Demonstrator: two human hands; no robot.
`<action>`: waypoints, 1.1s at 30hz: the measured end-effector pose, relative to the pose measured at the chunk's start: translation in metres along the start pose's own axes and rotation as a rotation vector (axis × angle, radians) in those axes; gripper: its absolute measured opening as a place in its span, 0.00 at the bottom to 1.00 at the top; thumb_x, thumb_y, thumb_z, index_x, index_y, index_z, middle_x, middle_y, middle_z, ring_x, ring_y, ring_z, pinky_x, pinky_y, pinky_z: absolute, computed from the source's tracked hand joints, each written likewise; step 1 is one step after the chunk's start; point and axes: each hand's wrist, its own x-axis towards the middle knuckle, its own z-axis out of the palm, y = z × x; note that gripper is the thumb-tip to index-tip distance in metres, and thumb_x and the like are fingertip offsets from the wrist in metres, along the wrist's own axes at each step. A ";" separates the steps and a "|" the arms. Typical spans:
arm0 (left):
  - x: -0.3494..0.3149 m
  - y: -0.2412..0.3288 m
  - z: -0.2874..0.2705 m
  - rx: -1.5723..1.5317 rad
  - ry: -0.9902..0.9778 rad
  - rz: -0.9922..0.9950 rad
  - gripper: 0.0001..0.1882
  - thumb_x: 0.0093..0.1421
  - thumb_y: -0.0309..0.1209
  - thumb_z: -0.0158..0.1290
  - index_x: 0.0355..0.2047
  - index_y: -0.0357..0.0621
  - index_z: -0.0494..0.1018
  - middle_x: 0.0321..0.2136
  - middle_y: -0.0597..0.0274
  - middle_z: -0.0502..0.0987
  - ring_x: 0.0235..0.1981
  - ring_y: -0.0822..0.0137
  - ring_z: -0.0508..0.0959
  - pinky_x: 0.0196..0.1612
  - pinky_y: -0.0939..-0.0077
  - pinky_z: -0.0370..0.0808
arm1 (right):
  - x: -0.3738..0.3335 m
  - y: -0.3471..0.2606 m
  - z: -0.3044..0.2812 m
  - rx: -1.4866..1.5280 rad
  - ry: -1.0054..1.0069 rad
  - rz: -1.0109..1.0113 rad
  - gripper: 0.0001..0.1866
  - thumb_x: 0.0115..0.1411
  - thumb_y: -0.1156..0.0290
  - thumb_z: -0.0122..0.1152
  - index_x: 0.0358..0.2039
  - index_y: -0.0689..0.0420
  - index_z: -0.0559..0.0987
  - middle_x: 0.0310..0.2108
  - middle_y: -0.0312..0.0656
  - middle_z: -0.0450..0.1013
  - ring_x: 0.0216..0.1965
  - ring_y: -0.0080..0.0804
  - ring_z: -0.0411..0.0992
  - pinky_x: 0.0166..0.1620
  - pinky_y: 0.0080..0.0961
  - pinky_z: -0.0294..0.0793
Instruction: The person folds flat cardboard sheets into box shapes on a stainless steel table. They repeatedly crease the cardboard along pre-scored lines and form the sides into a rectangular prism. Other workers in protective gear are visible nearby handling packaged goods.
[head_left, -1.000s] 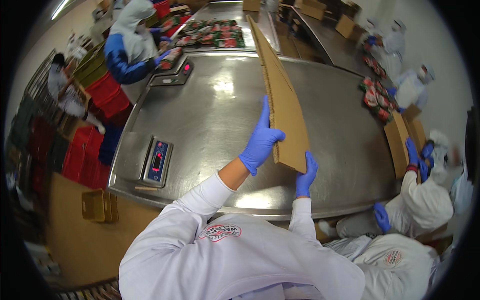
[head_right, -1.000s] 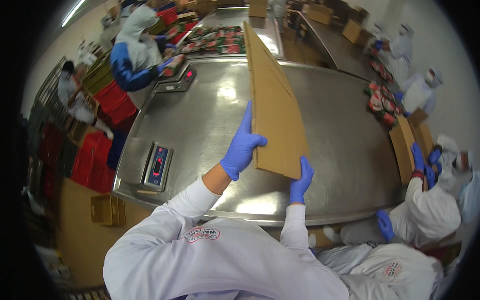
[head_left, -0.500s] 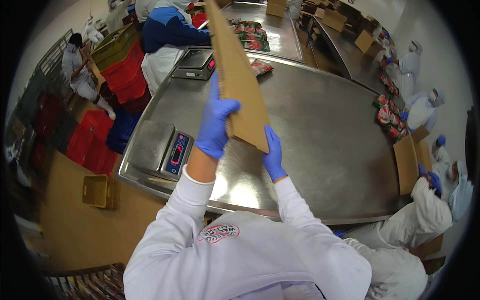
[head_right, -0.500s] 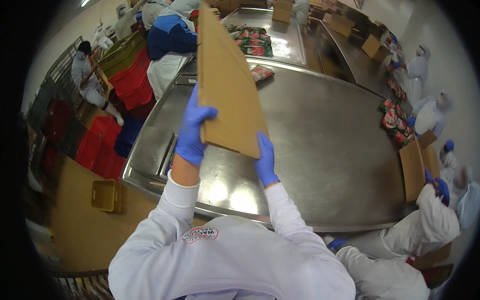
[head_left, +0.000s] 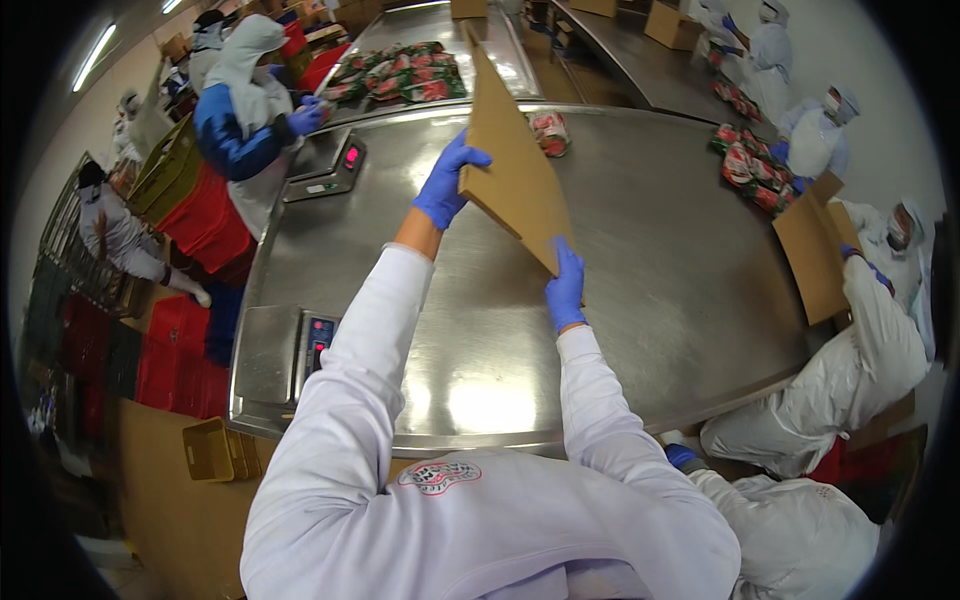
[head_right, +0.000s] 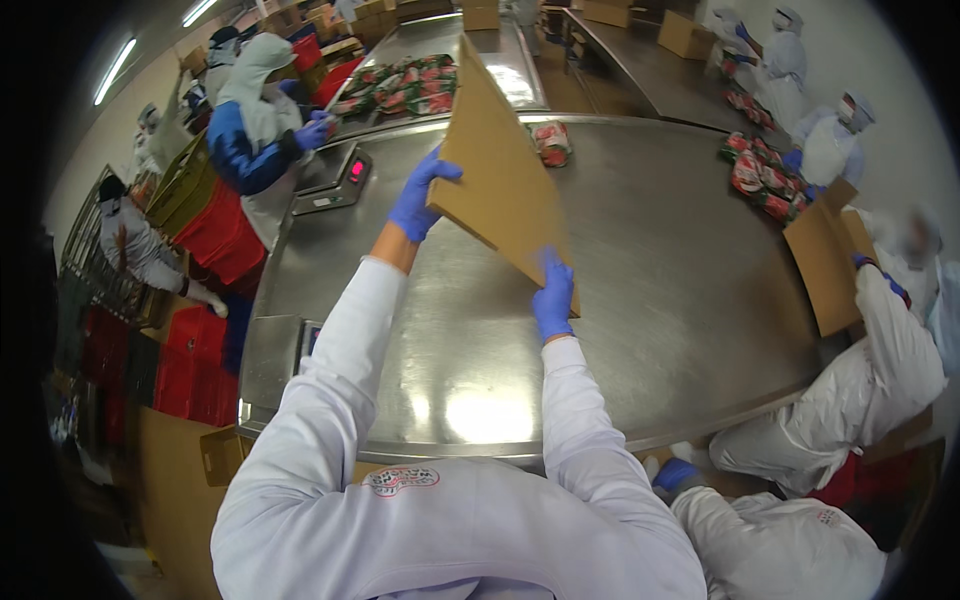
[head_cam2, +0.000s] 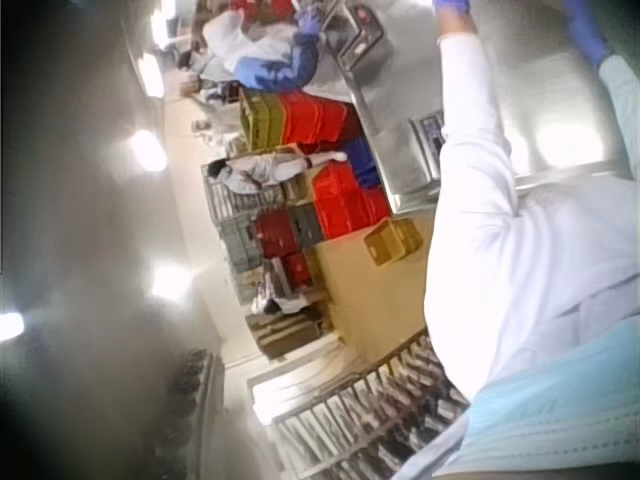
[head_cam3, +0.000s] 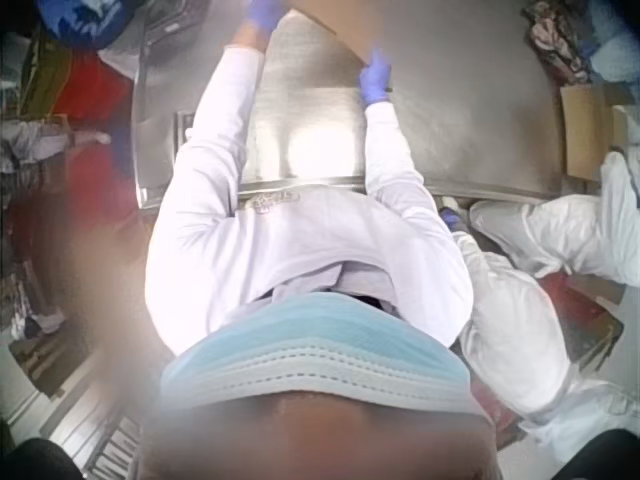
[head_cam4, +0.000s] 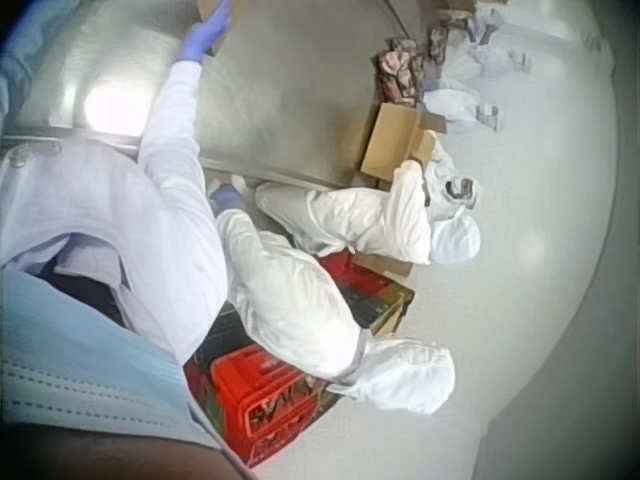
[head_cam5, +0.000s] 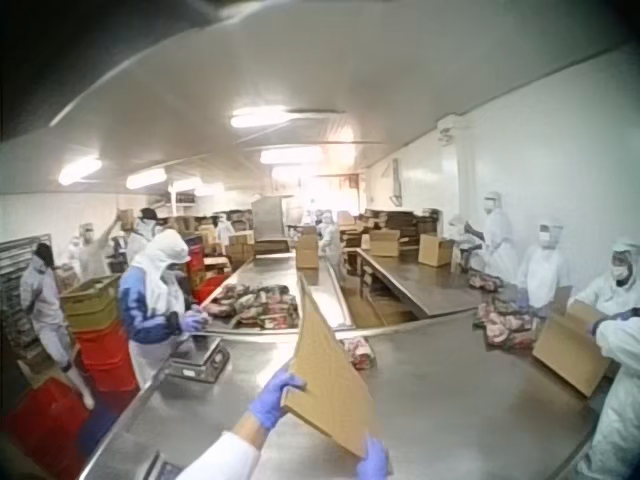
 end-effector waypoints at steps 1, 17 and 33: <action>0.014 -0.018 0.015 -0.005 -0.001 -0.049 0.32 0.48 0.29 0.53 0.56 0.38 0.65 0.44 0.56 0.73 0.43 0.64 0.75 0.48 0.70 0.73 | 0.001 0.016 -0.017 -0.015 0.054 -0.003 0.36 0.43 0.92 0.43 0.56 0.59 0.70 0.55 0.48 0.69 0.54 0.50 0.65 0.59 0.37 0.62; -0.052 -0.080 0.206 -0.142 -0.139 -0.029 0.44 0.43 0.23 0.48 0.65 0.36 0.52 0.48 0.59 0.69 0.42 0.70 0.70 0.47 0.81 0.69 | -0.087 0.051 -0.173 -0.140 0.369 0.108 0.30 0.53 0.87 0.49 0.59 0.61 0.68 0.54 0.52 0.69 0.55 0.48 0.66 0.57 0.38 0.63; -0.188 0.129 0.173 0.181 0.171 0.313 0.49 0.40 0.22 0.51 0.67 0.36 0.48 0.55 0.54 0.67 0.49 0.70 0.71 0.51 0.79 0.69 | -0.039 -0.145 -0.031 0.204 0.175 -0.233 0.31 0.55 0.75 0.60 0.61 0.61 0.65 0.53 0.52 0.68 0.52 0.49 0.65 0.55 0.37 0.65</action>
